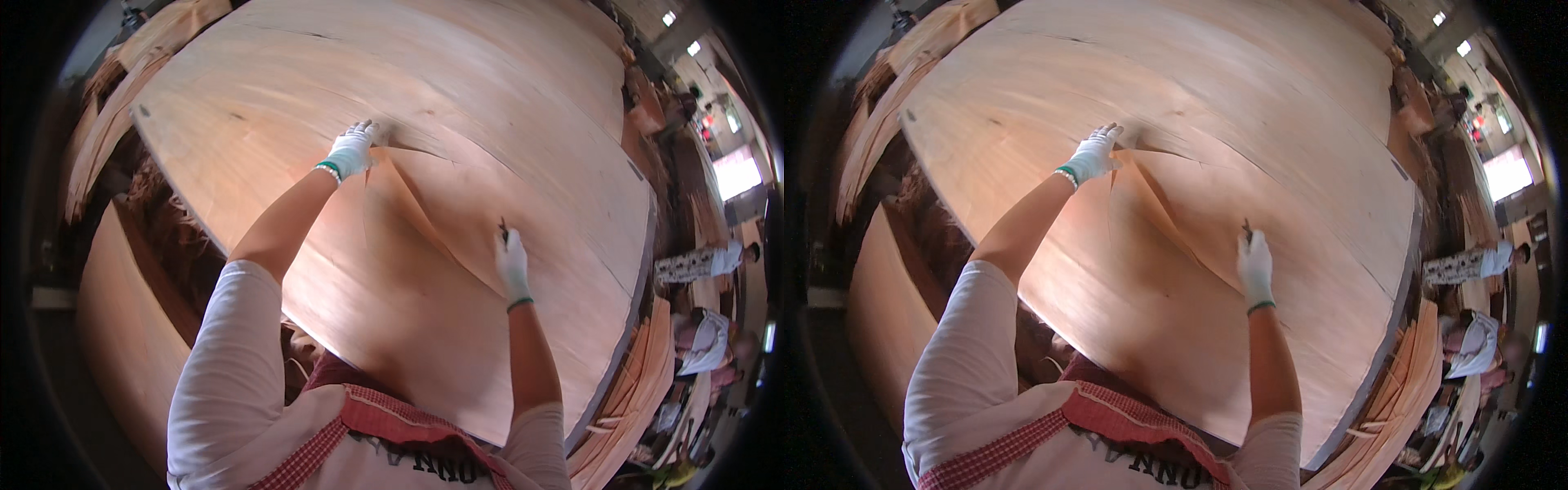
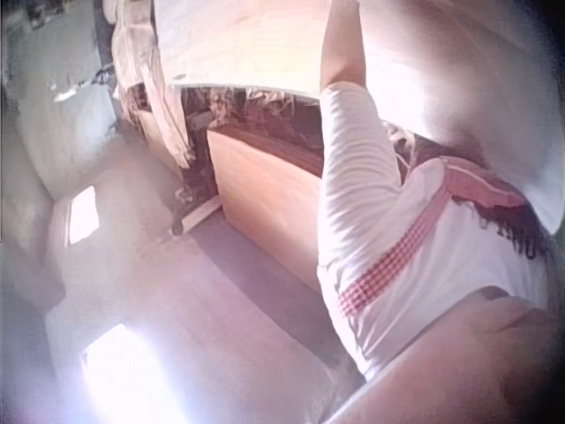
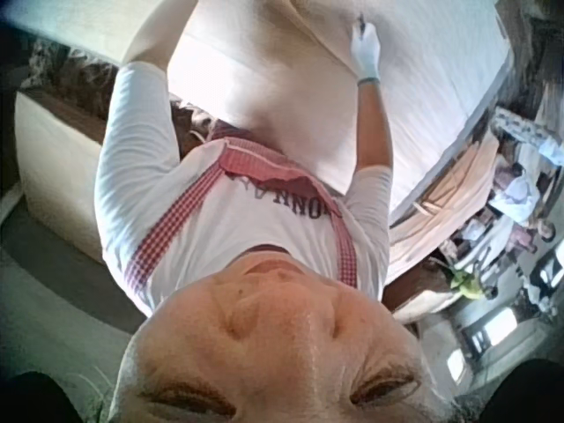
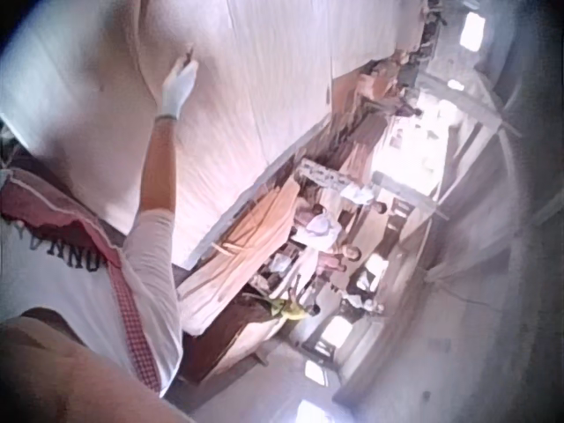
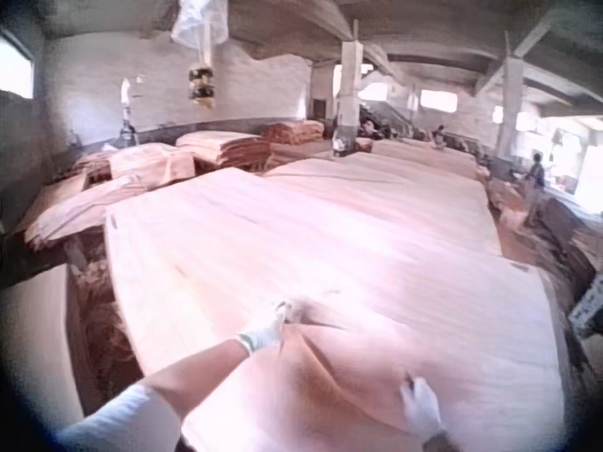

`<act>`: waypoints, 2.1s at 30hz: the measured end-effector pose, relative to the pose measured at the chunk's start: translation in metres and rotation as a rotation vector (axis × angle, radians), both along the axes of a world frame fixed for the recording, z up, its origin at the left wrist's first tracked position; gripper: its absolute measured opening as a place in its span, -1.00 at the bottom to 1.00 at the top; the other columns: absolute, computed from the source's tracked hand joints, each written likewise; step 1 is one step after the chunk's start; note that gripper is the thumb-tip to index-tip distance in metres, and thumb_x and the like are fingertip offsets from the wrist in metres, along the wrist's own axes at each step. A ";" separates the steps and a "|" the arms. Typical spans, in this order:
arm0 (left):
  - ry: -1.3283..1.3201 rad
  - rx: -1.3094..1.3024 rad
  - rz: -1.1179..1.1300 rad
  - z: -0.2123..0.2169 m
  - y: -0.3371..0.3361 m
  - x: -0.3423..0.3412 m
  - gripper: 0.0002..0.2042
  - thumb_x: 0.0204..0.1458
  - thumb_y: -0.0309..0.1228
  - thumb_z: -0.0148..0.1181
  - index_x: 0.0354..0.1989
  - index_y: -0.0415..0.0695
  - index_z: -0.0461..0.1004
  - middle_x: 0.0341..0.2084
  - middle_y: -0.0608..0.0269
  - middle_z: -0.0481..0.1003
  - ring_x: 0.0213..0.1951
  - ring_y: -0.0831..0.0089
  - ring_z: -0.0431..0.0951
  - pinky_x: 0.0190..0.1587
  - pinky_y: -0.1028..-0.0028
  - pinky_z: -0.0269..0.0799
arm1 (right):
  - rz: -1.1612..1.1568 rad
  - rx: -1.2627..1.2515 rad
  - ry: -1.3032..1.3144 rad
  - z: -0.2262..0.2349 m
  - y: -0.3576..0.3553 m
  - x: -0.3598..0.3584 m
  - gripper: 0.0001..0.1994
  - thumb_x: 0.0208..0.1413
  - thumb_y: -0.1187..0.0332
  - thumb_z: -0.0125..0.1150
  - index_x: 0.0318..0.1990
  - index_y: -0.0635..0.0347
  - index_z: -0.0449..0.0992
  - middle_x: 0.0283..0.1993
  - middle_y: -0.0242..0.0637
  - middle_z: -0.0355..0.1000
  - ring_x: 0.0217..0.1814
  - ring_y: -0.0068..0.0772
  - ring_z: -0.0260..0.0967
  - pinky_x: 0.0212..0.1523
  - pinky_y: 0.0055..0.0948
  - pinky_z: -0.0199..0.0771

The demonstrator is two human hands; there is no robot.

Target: The person handles large sheets of wood veneer, aligning them on a metal surface, smoothing them by hand, and using a knife to trim edges and cut specific shapes from the material.

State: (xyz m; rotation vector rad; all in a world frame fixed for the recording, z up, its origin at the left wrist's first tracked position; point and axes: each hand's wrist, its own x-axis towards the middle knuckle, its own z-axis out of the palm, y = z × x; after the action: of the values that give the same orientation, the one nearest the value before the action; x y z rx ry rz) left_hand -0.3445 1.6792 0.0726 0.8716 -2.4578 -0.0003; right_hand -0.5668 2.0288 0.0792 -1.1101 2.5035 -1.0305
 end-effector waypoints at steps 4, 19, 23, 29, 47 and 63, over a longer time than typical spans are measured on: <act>-0.601 0.353 -0.345 0.019 -0.048 -0.028 -0.73 -0.12 -0.27 0.21 -0.23 -0.09 0.55 -0.19 0.09 0.53 -0.02 0.10 0.47 0.02 0.26 0.36 | -0.095 0.340 -0.038 -0.039 -0.056 -0.002 -0.67 0.21 0.15 0.05 -0.15 0.28 0.27 -0.14 0.16 0.39 -0.10 0.23 0.35 -0.13 0.00 0.34; -0.421 -0.017 -0.609 0.064 -0.144 -0.011 -0.79 -0.03 -0.47 0.13 -0.21 0.07 0.55 -0.24 0.19 0.53 -0.29 0.17 0.59 -0.29 0.25 0.53 | -0.206 0.427 -0.021 -0.035 -0.083 -0.002 -0.68 0.20 0.11 0.04 -0.17 0.24 0.35 -0.17 0.13 0.43 -0.10 0.22 0.38 -0.12 0.01 0.36; -0.489 0.205 -0.893 0.014 -0.093 -0.059 -0.86 -0.06 -0.41 0.19 -0.29 0.01 0.54 -0.19 0.22 0.49 -0.33 0.15 0.54 -0.16 0.19 0.47 | -0.191 0.591 0.218 0.002 -0.128 0.039 -0.66 0.24 0.06 -0.07 -0.15 0.18 0.38 -0.15 0.10 0.46 -0.06 0.16 0.42 -0.11 -0.04 0.44; -0.659 0.692 -0.986 -0.015 -0.110 -0.101 -0.89 -0.19 -0.43 0.29 -0.44 -0.09 0.56 -0.40 0.20 0.55 -0.26 0.20 0.54 -0.22 0.27 0.41 | 0.249 0.733 0.223 -0.009 -0.221 0.132 -0.74 0.26 0.12 -0.11 -0.24 0.12 0.36 -0.46 -0.17 0.54 -0.43 -0.07 0.54 -0.41 -0.12 0.53; -0.561 0.689 -1.048 -0.025 -0.116 -0.097 -0.89 -0.26 -0.42 0.29 -0.50 -0.08 0.56 -0.46 0.17 0.55 -0.37 0.15 0.54 -0.31 0.21 0.42 | 0.067 0.593 0.176 -0.036 -0.268 0.165 -0.70 0.27 0.17 -0.13 -0.31 0.19 0.43 -0.53 -0.08 0.50 -0.50 0.05 0.49 -0.45 -0.07 0.49; -0.577 0.473 -0.873 -0.009 -0.090 -0.083 -0.86 -0.19 -0.44 0.34 -0.42 -0.07 0.53 -0.32 0.10 0.48 -0.17 0.08 0.47 -0.10 0.18 0.41 | -0.191 0.120 -0.040 0.006 -0.178 0.112 -0.74 0.10 0.25 0.19 -0.19 0.15 0.28 -0.22 -0.03 0.34 -0.12 0.09 0.35 -0.20 -0.09 0.38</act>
State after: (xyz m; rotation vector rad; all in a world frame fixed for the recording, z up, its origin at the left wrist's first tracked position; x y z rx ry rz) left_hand -0.4277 1.5897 0.0638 -0.1525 -3.2501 -0.7523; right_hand -0.4548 1.8509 0.0855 -0.8222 2.6395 -0.9237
